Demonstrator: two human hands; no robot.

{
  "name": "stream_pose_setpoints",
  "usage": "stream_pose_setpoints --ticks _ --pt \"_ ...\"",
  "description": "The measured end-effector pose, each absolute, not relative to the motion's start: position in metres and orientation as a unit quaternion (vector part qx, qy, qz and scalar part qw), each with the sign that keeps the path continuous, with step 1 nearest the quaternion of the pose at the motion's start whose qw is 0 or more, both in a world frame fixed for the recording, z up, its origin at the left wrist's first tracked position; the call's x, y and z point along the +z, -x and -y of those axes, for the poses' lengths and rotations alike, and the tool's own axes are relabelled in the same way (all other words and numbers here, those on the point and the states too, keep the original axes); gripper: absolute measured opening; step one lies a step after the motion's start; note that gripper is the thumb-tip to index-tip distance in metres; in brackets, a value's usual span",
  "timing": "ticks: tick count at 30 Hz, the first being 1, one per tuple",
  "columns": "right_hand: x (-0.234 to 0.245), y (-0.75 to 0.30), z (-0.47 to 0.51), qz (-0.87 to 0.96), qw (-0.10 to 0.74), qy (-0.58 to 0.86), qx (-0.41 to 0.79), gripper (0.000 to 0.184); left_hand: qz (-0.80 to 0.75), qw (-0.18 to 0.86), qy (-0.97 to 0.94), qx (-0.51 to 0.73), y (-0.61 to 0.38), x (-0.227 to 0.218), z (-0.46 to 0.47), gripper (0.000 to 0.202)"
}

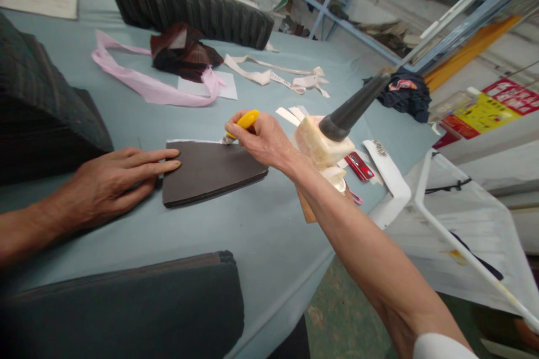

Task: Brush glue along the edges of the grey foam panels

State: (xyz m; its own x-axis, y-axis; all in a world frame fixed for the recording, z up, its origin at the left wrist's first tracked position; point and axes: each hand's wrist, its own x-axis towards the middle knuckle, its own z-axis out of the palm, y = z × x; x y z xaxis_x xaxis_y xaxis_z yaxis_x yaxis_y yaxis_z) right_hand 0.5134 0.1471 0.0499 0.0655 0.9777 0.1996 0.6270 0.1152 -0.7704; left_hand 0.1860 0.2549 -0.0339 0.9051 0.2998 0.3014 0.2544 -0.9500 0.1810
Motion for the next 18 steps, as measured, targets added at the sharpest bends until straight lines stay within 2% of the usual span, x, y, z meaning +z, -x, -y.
stream_pose_setpoints --ticks 5,10,15,18 --pt "0.052 -0.535 -0.135 0.634 0.358 0.659 0.188 0.050 -0.149 0.071 -0.972 0.166 -0.186 -0.035 -0.256 0.050" --pt "0.053 -0.524 -0.136 0.642 0.378 0.637 0.200 0.053 -0.147 0.086 -0.970 0.176 -0.186 -0.034 -0.255 0.049" --pt "0.050 -0.535 -0.131 0.639 0.347 0.661 0.188 0.041 -0.149 0.071 -0.972 0.170 -0.187 -0.035 -0.255 0.049" --pt "0.050 -0.550 -0.124 0.637 0.348 0.664 0.179 0.042 -0.147 0.062 -0.973 0.168 -0.187 -0.036 -0.255 0.050"
